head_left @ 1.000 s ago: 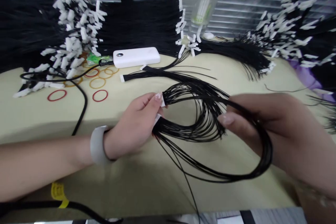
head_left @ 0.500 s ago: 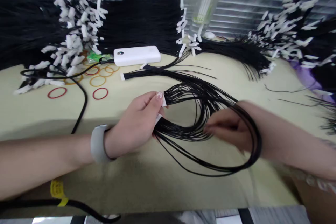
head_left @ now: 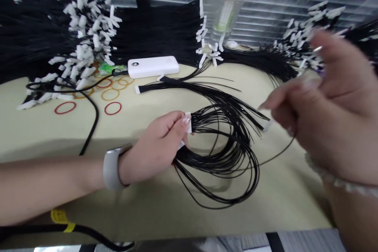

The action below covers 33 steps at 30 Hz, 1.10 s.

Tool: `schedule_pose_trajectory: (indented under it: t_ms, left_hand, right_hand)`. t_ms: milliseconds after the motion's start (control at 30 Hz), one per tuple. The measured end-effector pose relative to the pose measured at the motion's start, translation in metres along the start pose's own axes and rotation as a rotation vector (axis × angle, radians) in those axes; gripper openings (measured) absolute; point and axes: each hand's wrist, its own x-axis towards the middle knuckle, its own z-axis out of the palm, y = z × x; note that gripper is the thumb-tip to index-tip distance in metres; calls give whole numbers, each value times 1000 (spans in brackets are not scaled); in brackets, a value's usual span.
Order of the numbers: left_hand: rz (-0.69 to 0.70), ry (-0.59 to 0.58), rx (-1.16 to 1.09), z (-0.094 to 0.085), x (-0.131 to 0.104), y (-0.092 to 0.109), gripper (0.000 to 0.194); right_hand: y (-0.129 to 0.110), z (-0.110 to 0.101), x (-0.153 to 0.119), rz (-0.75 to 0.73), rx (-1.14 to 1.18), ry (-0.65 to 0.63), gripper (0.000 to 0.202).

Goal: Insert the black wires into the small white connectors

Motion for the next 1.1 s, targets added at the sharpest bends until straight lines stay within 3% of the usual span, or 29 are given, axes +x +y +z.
schedule_pose_trajectory:
  t_ms: [133,267,933,1000,1067,1100]
  left_hand:
    - [39,-36,-28,2,-1,0,35]
    - [86,-61,-26,2,-3,1,33]
    - [106,-105,28,2,-6,5,30]
    - [99,-110,16,2,-7,6,30]
    - [91,-117,0,1,-9,8,29]
    - [81,-116,-8,1,-10,8,29]
  right_hand:
    - [-5,18,-18,-176,-347,-383,5]
    - [-4,30,-22,-282,-481,-497,8]
    - [1,46,-32,-353,-525,-492,16]
    - [1,45,-30,-402,-499,-462,12]
    - [1,42,-27,-531,-495,-406,5]
    - [0,40,-26,-605,-509,-377,11]
